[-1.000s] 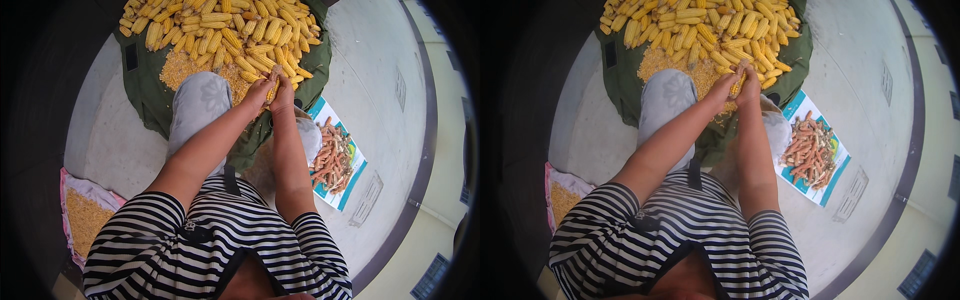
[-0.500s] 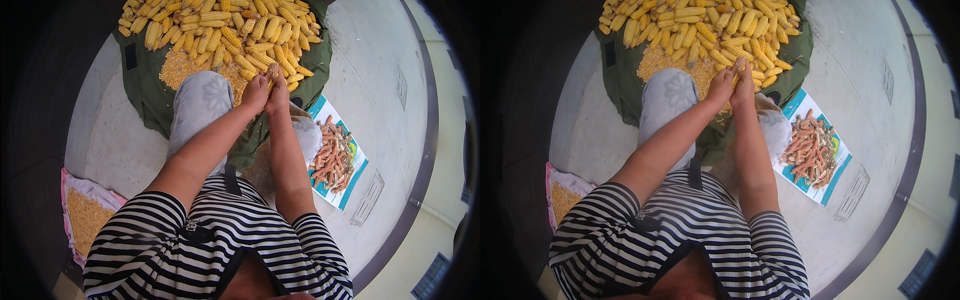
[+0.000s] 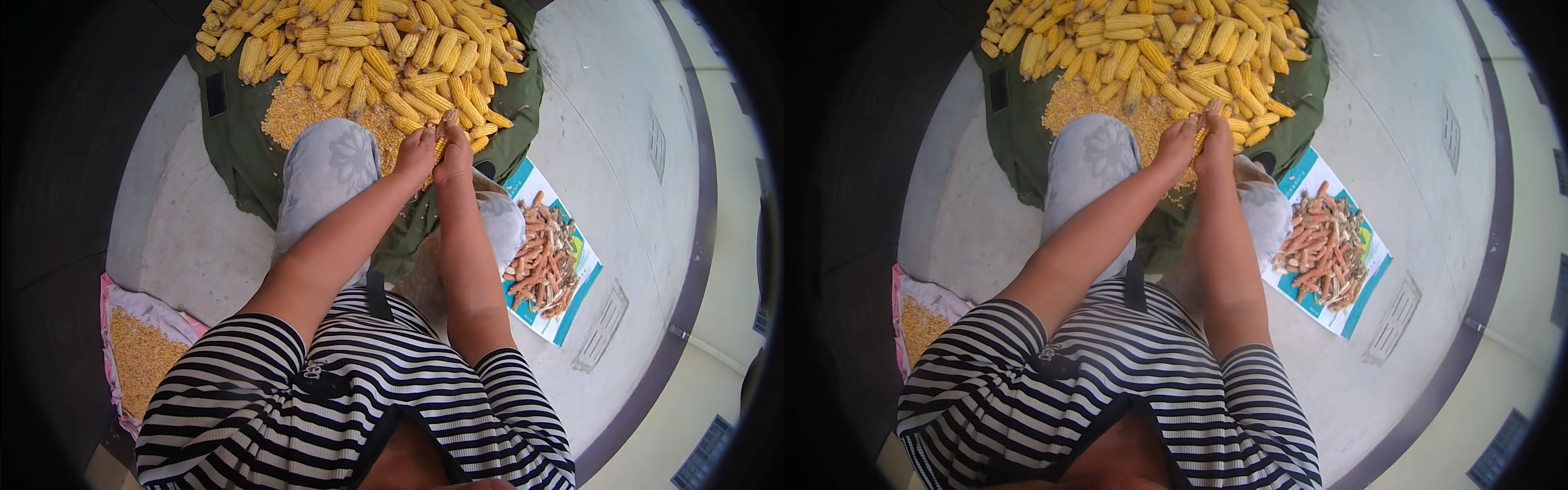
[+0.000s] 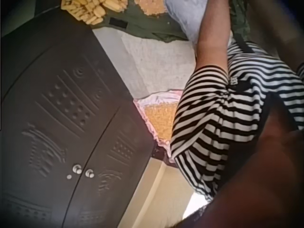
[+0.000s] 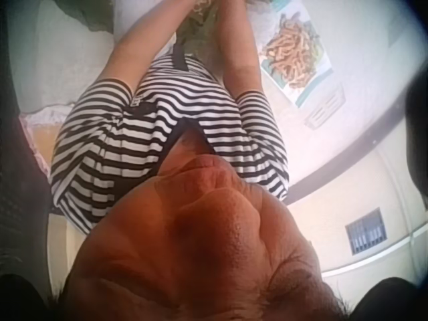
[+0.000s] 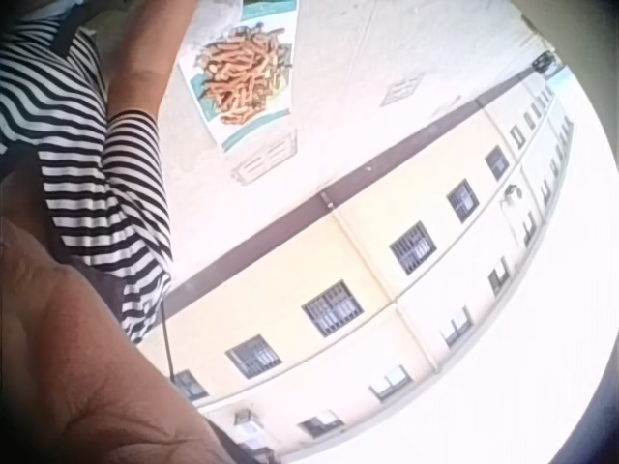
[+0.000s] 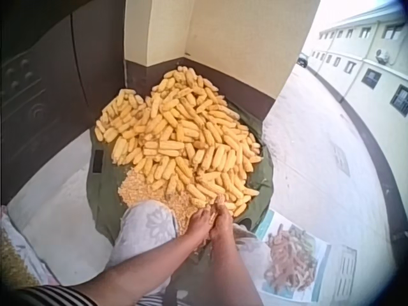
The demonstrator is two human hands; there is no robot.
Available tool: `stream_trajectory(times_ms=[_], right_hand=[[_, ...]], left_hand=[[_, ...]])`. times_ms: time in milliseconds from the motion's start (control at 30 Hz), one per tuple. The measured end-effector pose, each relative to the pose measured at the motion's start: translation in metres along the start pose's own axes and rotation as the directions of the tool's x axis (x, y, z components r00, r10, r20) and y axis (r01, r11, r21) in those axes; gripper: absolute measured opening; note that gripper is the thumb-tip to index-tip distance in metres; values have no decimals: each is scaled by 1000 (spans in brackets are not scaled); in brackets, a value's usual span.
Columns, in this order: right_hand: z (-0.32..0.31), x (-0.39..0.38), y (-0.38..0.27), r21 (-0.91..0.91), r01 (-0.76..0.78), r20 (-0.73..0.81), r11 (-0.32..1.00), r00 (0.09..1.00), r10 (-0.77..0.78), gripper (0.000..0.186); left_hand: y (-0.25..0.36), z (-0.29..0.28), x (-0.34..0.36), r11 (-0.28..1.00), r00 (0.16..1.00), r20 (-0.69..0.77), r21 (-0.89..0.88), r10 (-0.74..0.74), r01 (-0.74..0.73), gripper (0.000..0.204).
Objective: The person sits on the floor and shucks dried corn cobs by hand, removing kernels into a pile on a green tarp. The person discards the bare cobs onto a nearby paper sheet.
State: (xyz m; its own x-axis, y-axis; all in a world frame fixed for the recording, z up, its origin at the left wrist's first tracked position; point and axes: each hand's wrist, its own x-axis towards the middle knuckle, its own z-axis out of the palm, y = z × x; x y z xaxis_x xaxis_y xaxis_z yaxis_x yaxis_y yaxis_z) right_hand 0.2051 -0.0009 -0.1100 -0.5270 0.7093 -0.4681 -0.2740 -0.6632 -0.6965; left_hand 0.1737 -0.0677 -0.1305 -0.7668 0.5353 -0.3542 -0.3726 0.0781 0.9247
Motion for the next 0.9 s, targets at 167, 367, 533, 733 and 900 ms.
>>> stream_trajectory(times_ms=[167, 367, 533, 733, 900], right_hand=[[-8, 5, 8, -320, 198, 108, 926, 979, -173, 24], [2, -1, -6, -87, -58, -62, 994, 997, 53, 39], [-2, -2, -4, -52, 16, -9, 999, 1000, -16, 45], [2, -8, -1, -62, 28, -32, 998, 999, -30, 37], [-3, -7, 0, -64, 72, 99, 995, 993, -66, 32]], left_hand=[[-2, 3, 0, 998, 999, 23, 50, -38, 37, 36], [26, 4, -19, 980, 985, 133, -152, -105, 125, 39], [11, 8, -12, 996, 986, 145, -10, 85, -84, 39], [1, 7, -3, 1000, 998, 56, -1, 25, -25, 40], [11, 5, 0, 992, 996, 68, -105, -58, 65, 41]])
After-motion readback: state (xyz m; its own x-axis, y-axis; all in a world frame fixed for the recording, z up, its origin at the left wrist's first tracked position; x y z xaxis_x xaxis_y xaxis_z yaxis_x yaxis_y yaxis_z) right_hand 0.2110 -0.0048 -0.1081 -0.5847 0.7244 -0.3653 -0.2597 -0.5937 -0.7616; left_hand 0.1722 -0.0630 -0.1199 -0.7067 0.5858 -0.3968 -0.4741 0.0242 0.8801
